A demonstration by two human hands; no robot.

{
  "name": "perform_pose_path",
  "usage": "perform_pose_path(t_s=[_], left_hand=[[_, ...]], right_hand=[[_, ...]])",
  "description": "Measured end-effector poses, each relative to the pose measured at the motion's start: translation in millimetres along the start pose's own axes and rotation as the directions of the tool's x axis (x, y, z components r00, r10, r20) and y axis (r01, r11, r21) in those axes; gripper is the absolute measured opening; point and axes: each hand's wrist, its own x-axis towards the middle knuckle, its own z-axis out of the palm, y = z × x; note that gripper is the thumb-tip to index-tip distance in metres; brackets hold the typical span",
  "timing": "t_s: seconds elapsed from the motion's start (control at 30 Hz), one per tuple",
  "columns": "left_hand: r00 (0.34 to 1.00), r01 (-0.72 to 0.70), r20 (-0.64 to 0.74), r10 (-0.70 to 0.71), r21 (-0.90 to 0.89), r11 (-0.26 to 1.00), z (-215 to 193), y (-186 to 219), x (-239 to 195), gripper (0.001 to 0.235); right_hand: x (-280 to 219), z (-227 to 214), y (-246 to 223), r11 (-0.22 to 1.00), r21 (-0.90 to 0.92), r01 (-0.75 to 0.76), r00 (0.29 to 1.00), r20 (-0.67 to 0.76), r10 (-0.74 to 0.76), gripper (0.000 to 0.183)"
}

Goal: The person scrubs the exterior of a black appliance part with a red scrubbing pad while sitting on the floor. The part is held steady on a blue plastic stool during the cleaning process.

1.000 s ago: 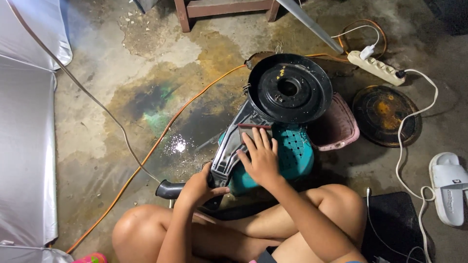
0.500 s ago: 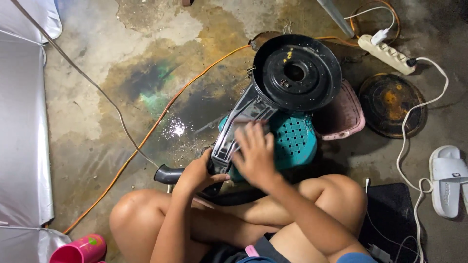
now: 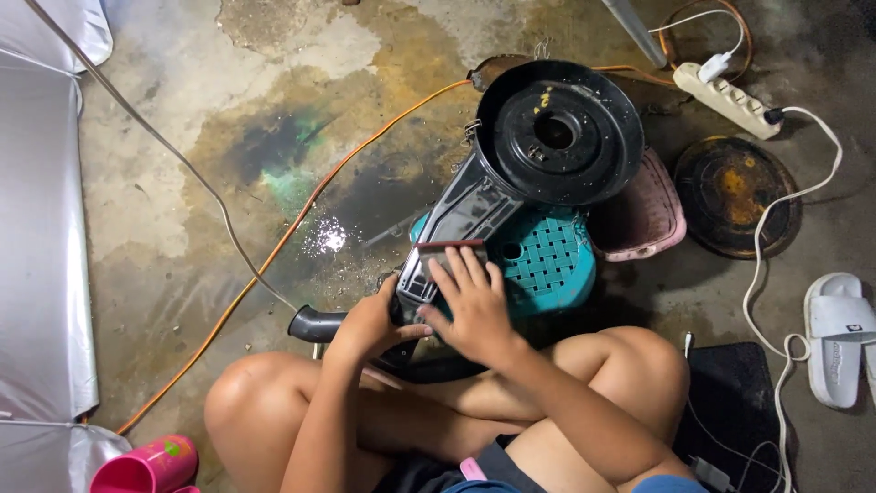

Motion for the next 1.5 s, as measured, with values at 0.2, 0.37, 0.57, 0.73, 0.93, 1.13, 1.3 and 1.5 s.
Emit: perform_pose_path(t_s=[0.2,0.37,0.57,0.73,0.93,1.13,1.3,1.5], left_hand=[[1.000,0.014,-0.001,-0.014,0.025,1.000,-8.1,14.0,-9.1,0.114],[1.000,0.007,-0.011,-0.007,0.011,1.000,-3.3,7.9,-3.9,0.116],[1.000,0.006,0.009,-0.006,-0.006,1.000,-10.1,20.3,-15.7,0.112],[1.000,0.021,0.015,-0.021,-0.009,1.000,-8.2,12.3,-9.8,0.113],[1.000,0.003,-0.003,-0.003,-0.040,0.999,-7.2,13.1,-12.7,0.112],[1.000,0.013,0.006,-0.013,0.003,1.000,2.0,-4.5,4.3,0.114],[1.000,-0.005,0.003,0.005,-0.029,1.000,-1.6,6.6,-4.7,0.112],[1.000,-0.005,-0.011,0.005,0.026,1.000,2.4,1.4,1.3,0.111]], right_hand=[[31.4,16.8,64.9,0.981,-0.109,-0.163,0.984,-0.091,0.153,0.063],[8.4,2.8,14.1,1.000,-0.027,0.005,1.000,0.017,-0.005,0.067],[28.6,21.8,69.1,0.985,-0.095,-0.141,0.986,-0.098,0.132,0.060],[12.0,9.2,17.5,1.000,-0.008,0.013,0.999,-0.036,-0.013,0.062],[31.6,22.9,65.5,0.992,-0.109,-0.059,0.989,-0.140,0.043,0.055],[16.3,0.6,11.5,0.995,0.028,0.095,0.995,-0.032,-0.094,0.071],[48.8,18.4,70.1,0.991,-0.129,-0.032,0.986,-0.165,0.011,0.065],[24.5,9.6,0.2,0.994,-0.018,0.106,0.987,-0.122,-0.108,0.075]])
